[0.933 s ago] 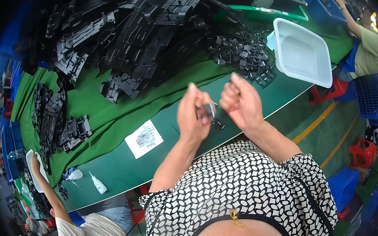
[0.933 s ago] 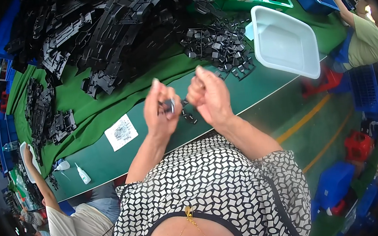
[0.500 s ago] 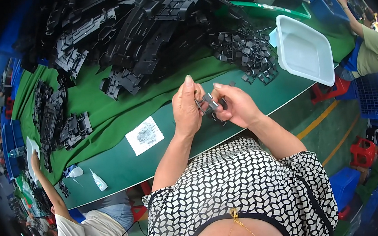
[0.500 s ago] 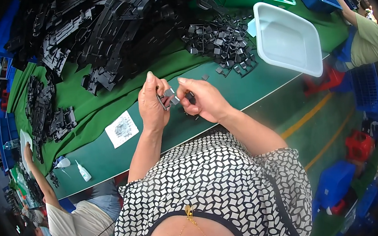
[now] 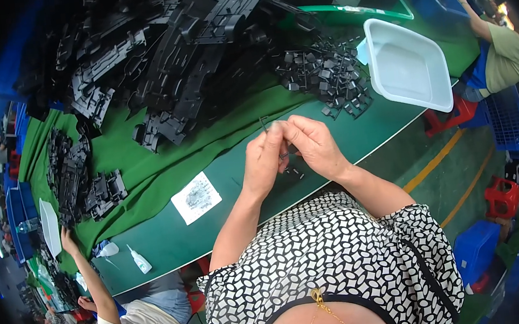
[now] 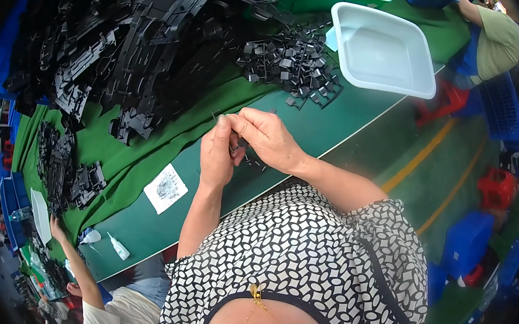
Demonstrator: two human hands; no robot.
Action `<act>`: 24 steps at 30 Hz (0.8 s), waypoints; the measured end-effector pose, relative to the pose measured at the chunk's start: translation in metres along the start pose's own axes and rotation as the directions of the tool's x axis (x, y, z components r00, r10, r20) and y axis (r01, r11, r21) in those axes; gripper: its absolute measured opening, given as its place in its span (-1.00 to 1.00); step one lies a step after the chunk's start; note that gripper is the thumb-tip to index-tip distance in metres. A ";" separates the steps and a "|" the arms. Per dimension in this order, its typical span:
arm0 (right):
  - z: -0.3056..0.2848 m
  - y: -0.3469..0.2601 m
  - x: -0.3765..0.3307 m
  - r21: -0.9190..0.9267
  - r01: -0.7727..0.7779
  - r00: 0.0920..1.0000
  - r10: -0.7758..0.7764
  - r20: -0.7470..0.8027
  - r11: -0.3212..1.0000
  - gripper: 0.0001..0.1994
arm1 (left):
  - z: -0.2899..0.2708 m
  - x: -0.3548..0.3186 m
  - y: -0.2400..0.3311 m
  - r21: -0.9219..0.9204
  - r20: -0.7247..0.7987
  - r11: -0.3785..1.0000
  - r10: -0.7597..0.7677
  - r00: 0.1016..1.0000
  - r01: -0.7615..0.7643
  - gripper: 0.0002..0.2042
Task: Assembling small black plastic parts onto a larger frame or component at a factory workstation.
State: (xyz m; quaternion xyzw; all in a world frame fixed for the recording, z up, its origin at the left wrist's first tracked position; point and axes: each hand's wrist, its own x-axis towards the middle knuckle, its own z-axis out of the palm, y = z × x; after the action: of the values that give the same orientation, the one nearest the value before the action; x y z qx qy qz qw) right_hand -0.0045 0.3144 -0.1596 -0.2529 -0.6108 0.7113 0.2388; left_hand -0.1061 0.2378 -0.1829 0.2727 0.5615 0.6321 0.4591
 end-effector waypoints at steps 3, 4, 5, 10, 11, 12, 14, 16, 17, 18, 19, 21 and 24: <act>0.000 0.007 0.000 0.045 0.071 0.997 -0.070 -0.022 0.996 -0.70 | 0.003 -0.003 0.001 -0.156 0.112 0.988 0.025 0.993 -0.007 -0.64; 0.000 0.008 0.000 0.072 0.088 0.996 -0.085 -0.041 0.993 -0.72 | 0.005 -0.004 0.002 -0.155 0.113 0.988 0.026 0.993 -0.008 -0.64; 0.002 0.008 0.000 0.073 0.089 0.995 -0.086 -0.041 0.993 -0.72 | 0.007 -0.006 0.005 -0.183 0.087 0.983 0.000 0.996 0.016 -0.63; -0.009 0.021 0.009 0.792 -0.117 0.987 0.156 0.028 0.599 -0.70 | 0.005 -0.003 0.009 -0.512 0.042 0.858 -0.025 0.999 0.043 -0.60; -0.015 0.015 0.012 0.773 -0.115 0.975 0.218 -0.031 0.624 -0.68 | 0.003 0.000 0.010 -0.480 -0.008 0.877 -0.009 1.000 0.004 -0.59; -0.016 0.010 0.010 0.772 -0.115 0.975 0.218 -0.031 0.625 -0.68 | 0.001 0.001 0.011 -0.445 -0.058 0.895 0.008 0.998 -0.033 -0.59; -0.015 0.006 0.005 0.618 -0.272 0.955 0.286 0.078 0.738 -0.70 | 0.000 0.002 0.008 -0.405 -0.082 0.912 0.031 0.996 -0.062 -0.60; -0.015 0.007 0.004 0.534 -0.345 0.937 0.318 0.145 0.772 -0.72 | 0.002 0.001 0.006 -0.191 -0.107 0.977 0.080 0.991 -0.100 -0.61; -0.015 0.008 0.003 0.522 -0.369 0.929 0.314 0.194 0.769 -0.73 | 0.001 0.001 0.005 -0.171 -0.100 0.978 0.104 0.989 -0.120 -0.63; -0.016 0.008 0.002 0.508 -0.392 0.920 0.309 0.242 0.767 -0.73 | 0.001 0.001 0.004 -0.175 -0.098 0.977 0.103 0.990 -0.119 -0.63; -0.015 0.007 0.002 0.493 -0.421 0.907 0.350 0.236 0.761 -0.72 | 0.001 0.002 0.005 -0.156 -0.101 0.983 0.082 0.991 -0.097 -0.63; -0.011 0.003 -0.002 0.372 -0.377 0.924 0.314 0.220 0.848 -0.70 | 0.001 0.002 0.005 -0.142 -0.097 0.987 0.063 0.993 -0.076 -0.63; -0.013 0.005 0.000 0.169 -0.185 0.974 0.158 0.164 0.968 -0.67 | -0.001 0.003 -0.002 -0.103 0.013 0.995 0.006 1.000 -0.004 -0.63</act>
State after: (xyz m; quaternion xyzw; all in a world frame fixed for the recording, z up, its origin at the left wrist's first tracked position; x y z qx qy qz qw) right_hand 0.0037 0.3234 -0.1664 -0.2279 -0.5348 0.7993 0.1520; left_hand -0.1080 0.2401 -0.1858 0.2543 0.5244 0.6595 0.4748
